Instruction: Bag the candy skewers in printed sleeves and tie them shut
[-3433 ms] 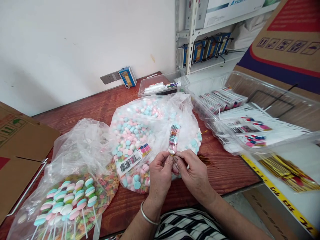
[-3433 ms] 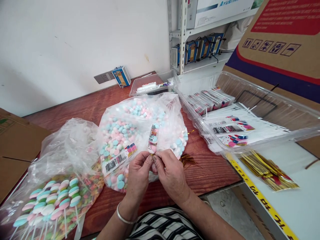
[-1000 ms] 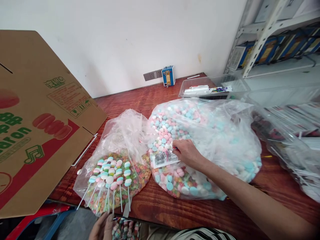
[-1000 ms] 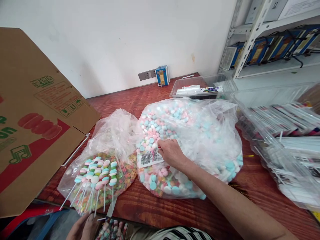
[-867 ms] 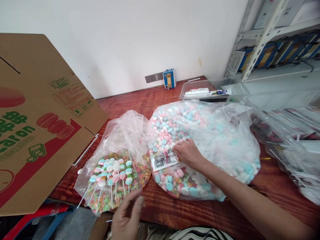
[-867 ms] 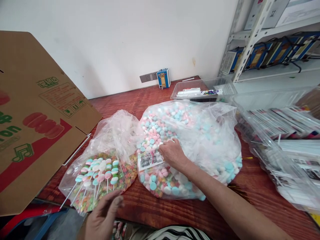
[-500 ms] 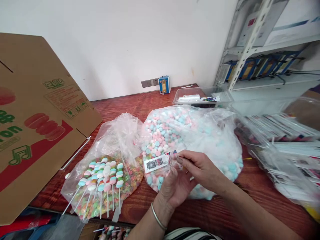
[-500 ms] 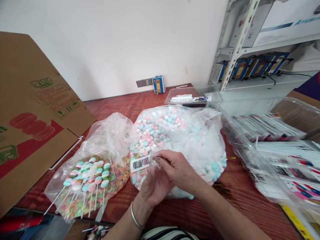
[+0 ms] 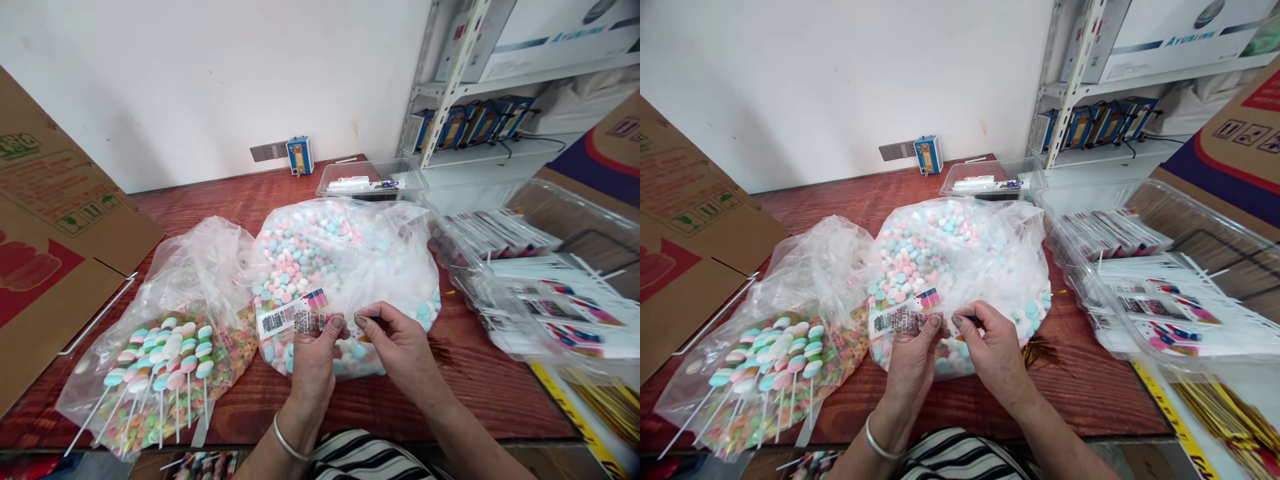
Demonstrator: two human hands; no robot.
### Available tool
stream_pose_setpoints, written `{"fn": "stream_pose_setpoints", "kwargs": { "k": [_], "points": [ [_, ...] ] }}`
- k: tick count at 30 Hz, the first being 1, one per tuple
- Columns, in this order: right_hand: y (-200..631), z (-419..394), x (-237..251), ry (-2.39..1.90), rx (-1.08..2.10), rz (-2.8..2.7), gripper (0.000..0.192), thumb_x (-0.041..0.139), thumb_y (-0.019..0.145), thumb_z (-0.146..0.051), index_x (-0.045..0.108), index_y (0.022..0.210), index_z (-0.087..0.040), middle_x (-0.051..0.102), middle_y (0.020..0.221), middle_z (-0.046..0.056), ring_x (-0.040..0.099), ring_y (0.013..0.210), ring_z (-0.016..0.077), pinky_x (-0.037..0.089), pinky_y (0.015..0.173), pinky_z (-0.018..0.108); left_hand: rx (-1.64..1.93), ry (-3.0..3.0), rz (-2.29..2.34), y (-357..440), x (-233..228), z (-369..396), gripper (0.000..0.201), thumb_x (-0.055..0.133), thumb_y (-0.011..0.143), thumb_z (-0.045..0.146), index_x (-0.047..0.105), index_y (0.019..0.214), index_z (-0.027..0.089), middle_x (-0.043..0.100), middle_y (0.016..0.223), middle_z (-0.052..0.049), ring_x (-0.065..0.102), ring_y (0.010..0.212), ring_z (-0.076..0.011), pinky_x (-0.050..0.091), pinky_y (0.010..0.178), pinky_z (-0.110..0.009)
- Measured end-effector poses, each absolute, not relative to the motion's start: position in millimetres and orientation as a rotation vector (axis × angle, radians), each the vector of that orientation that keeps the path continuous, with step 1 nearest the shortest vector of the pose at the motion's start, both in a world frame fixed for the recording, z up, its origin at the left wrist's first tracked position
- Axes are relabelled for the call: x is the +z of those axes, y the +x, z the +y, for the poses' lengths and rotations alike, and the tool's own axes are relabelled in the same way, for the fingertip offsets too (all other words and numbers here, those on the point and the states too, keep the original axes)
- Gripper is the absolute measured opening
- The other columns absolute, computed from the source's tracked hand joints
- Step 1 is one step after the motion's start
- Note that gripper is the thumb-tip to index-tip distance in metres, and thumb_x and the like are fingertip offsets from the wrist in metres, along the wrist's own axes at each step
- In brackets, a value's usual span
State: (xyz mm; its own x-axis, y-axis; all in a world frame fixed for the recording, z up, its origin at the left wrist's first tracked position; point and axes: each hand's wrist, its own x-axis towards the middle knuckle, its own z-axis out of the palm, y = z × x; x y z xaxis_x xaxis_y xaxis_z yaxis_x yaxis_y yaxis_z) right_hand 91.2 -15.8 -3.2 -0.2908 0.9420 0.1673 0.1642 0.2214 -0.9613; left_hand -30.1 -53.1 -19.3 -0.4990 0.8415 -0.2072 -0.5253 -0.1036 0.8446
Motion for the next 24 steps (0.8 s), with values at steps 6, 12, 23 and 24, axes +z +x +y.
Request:
{"fn": "stream_pose_setpoints", "kwargs": {
  "k": [6,12,23,24],
  "points": [
    [85.0,-19.0,-6.1,-1.101,0.852,-1.862,0.041,0.048,0.096,-0.040,0.048,0.060,-0.020,0.043,0.056,-0.003,0.041,0.055,0.0126,0.032,0.054,0.026,1.826,0.217,1.172,-29.3,-24.1,-53.9,0.038,0.086,0.058,0.037,0.059,0.073,0.016,0.056,0.058,0.006,0.049,0.049,-0.0060,0.039,0.047,-0.018],
    [86.9,-14.1,-7.1,-1.000,0.929,-1.806,0.049,0.044,0.097,-0.046,0.049,0.056,-0.020,0.042,0.054,-0.003,0.041,0.052,0.0121,0.031,0.051,0.025,1.803,0.112,1.047,-32.4,-28.1,-53.1,0.044,0.085,0.057,0.049,0.058,0.067,0.015,0.055,0.054,0.004,0.050,0.046,-0.0083,0.037,0.042,-0.019],
    [87.3,-39.6,5.2,-0.802,0.916,-1.725,0.014,0.051,0.096,-0.025,0.064,0.101,-0.025,0.061,0.092,0.002,0.058,0.088,0.0166,0.045,0.077,0.027,1.964,0.101,0.922,-41.4,-31.5,-50.0,0.036,0.086,0.059,0.042,0.062,0.070,0.018,0.060,0.062,0.004,0.054,0.053,-0.0085,0.045,0.052,-0.020],
    [85.9,-39.9,3.9,-0.803,0.915,-1.720,0.014,0.052,0.096,-0.024,0.065,0.101,-0.025,0.061,0.094,0.002,0.058,0.091,0.0168,0.045,0.080,0.028,1.977,0.121,0.952,-40.8,-31.4,-50.4,0.037,0.087,0.058,0.042,0.062,0.070,0.018,0.060,0.062,0.004,0.054,0.053,-0.0082,0.045,0.052,-0.020]
  ]
}}
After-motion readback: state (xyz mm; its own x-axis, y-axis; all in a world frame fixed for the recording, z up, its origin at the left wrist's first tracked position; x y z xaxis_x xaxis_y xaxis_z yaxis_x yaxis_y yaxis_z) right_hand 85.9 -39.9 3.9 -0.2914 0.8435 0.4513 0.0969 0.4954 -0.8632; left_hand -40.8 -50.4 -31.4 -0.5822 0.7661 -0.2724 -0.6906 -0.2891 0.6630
